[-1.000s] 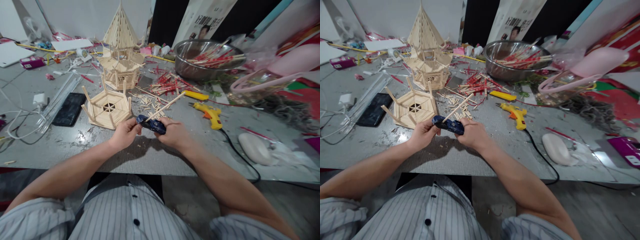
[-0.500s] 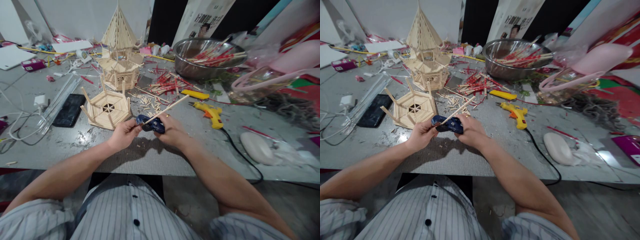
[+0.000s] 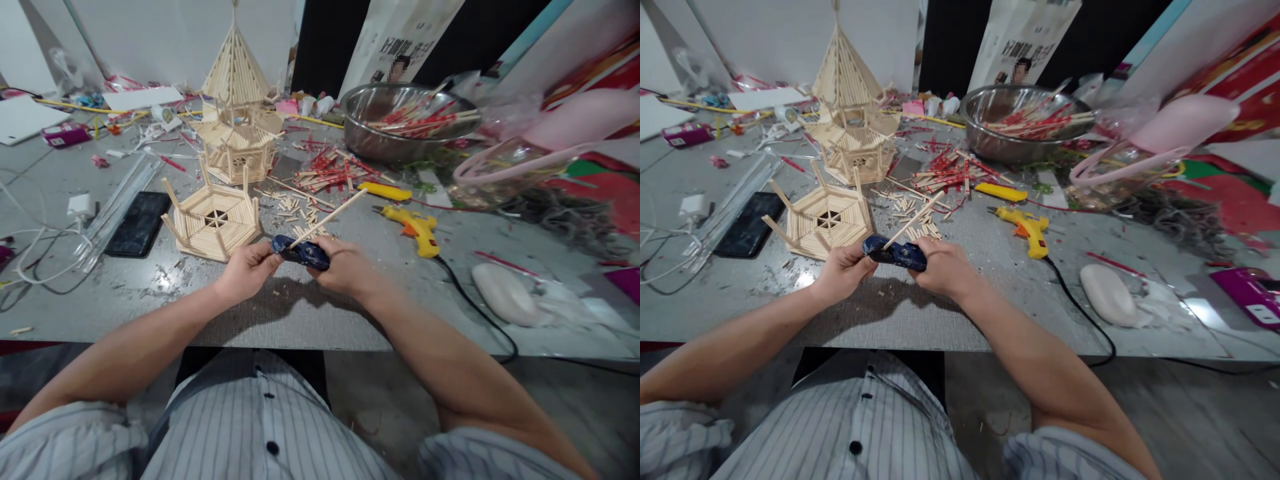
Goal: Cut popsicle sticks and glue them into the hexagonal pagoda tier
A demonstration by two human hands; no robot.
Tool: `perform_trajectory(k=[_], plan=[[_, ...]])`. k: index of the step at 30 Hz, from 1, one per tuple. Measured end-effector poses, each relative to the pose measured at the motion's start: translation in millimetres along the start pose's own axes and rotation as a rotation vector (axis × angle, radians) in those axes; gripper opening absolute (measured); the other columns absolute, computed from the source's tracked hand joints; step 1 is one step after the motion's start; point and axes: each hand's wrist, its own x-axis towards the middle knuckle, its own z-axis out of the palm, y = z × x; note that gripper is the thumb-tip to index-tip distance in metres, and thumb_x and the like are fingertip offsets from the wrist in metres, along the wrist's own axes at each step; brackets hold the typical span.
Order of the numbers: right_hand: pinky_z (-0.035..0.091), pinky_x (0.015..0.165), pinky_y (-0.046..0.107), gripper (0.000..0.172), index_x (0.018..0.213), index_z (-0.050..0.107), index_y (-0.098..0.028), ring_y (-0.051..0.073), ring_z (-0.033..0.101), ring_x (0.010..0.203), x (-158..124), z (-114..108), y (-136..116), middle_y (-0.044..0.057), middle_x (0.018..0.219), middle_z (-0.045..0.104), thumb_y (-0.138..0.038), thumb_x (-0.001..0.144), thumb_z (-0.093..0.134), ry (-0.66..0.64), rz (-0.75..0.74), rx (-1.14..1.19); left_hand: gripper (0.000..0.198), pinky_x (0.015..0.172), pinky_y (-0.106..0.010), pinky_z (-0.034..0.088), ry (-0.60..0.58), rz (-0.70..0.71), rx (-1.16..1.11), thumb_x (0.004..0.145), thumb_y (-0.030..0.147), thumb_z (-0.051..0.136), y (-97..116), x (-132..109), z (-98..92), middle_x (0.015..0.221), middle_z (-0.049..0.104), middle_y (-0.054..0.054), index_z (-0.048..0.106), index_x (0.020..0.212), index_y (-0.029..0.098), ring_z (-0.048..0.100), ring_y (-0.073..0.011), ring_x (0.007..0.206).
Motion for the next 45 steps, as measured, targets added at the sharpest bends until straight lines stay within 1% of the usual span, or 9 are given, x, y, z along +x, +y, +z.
perform_trajectory(k=[4, 10, 17, 22, 28, 33, 36, 40, 45], plan=[[0.048, 0.078, 0.04, 0.04, 0.106, 0.055, -0.022, 0.027, 0.061, 0.091, 7, 0, 3, 0.01, 0.1, 0.065, -0.024, 0.066, 0.056, 0.015, -0.053, 0.029, 0.03, 0.044, -0.021, 0.028, 0.015, 0.006, 0.021, 0.083, 0.037, 0.05, 0, 1, -0.4, 0.049, 0.04, 0.005, 0.045, 0.061, 0.017, 0.033, -0.0057, 0.044], [0.041, 0.096, 0.045, 0.061, 0.124, 0.043, -0.021, 0.026, 0.047, 0.118, 18, 3, 15, 0.011, 0.127, 0.052, -0.017, 0.063, 0.053, 0.021, -0.247, 0.115, 0.028, 0.044, -0.019, 0.029, 0.034, 0.033, 0.058, 0.081, 0.034, 0.05, 1, 3, 2.4, 0.049, 0.042, 0.005, 0.045, 0.059, 0.017, 0.034, -0.0058, 0.045], [0.03, 0.104, 0.049, 0.074, 0.133, 0.036, -0.018, 0.029, 0.042, 0.122, 20, -2, 20, 0.013, 0.131, 0.048, -0.017, 0.061, 0.055, 0.012, -0.316, -0.007, 0.031, 0.04, -0.02, 0.024, -0.03, -0.166, -0.227, 0.079, 0.045, 0.055, 2, 1, 1.8, 0.045, 0.038, 0.007, 0.055, 0.069, 0.015, 0.031, -0.0047, 0.04], [0.029, 0.101, 0.055, 0.072, 0.132, 0.038, -0.011, 0.035, 0.044, 0.12, 29, 6, 32, 0.02, 0.129, 0.049, -0.027, 0.066, 0.06, 0.106, -0.143, -0.139, 0.034, 0.039, -0.019, 0.022, -0.051, -0.251, -0.333, 0.076, 0.049, 0.059, 4, 3, -0.8, 0.046, 0.042, 0.006, 0.057, 0.072, 0.015, 0.032, -0.0041, 0.038], [0.03, 0.093, 0.061, 0.077, 0.127, 0.046, -0.005, 0.04, 0.048, 0.113, 34, 20, 51, 0.026, 0.125, 0.051, -0.059, 0.073, 0.057, 0.113, 0.05, -0.259, 0.024, 0.039, -0.019, 0.025, -0.049, -0.29, -0.152, 0.082, 0.037, 0.053, 0, 5, -0.7, 0.048, 0.044, 0.006, 0.059, 0.076, 0.014, 0.033, -0.0044, 0.04], [0.044, 0.076, 0.037, 0.028, 0.086, 0.063, -0.018, 0.021, 0.06, 0.081, 18, 4, 37, 0.009, 0.083, 0.066, -0.04, 0.089, 0.045, 0.537, -0.201, -0.215, 0.022, 0.039, -0.018, 0.024, -0.048, -0.416, -0.053, 0.087, 0.028, 0.045, 4, 5, 1.3, 0.045, 0.042, 0.007, 0.056, 0.075, 0.013, 0.032, -0.0036, 0.036], [0.041, 0.082, 0.035, 0.014, 0.092, 0.062, -0.022, 0.018, 0.059, 0.084, 6, -3, 18, 0.004, 0.085, 0.067, -0.032, 0.086, 0.055, 0.73, -0.504, -0.272, 0.023, 0.038, -0.017, 0.022, -0.082, -0.455, -0.102, 0.088, 0.027, 0.043, 7, 4, 2.8, 0.044, 0.04, 0.007, 0.055, 0.074, 0.013, 0.03, -0.003, 0.035], [0.026, 0.101, 0.043, 0.02, 0.107, 0.058, -0.025, 0.019, 0.052, 0.11, 4, 0, 3, 0.001, 0.105, 0.067, -0.025, 0.087, 0.054, 0.676, -0.69, -0.347, 0.023, 0.038, -0.016, 0.022, -0.137, -0.469, -0.162, 0.088, 0.026, 0.043, 8, 4, 5.7, 0.045, 0.041, 0.006, 0.054, 0.072, 0.013, 0.031, -0.003, 0.036], [0.032, 0.094, 0.037, 0.017, 0.098, 0.062, -0.02, 0.016, 0.055, 0.093, 9, 2, 6, 0.002, 0.087, 0.067, -0.018, 0.089, 0.048, 0.531, -0.691, -0.328, 0.023, 0.037, -0.016, 0.021, -0.181, -0.487, -0.144, 0.089, 0.023, 0.042, 10, 5, 8.9, 0.043, 0.041, 0.006, 0.053, 0.07, 0.013, 0.03, -0.003, 0.035]])
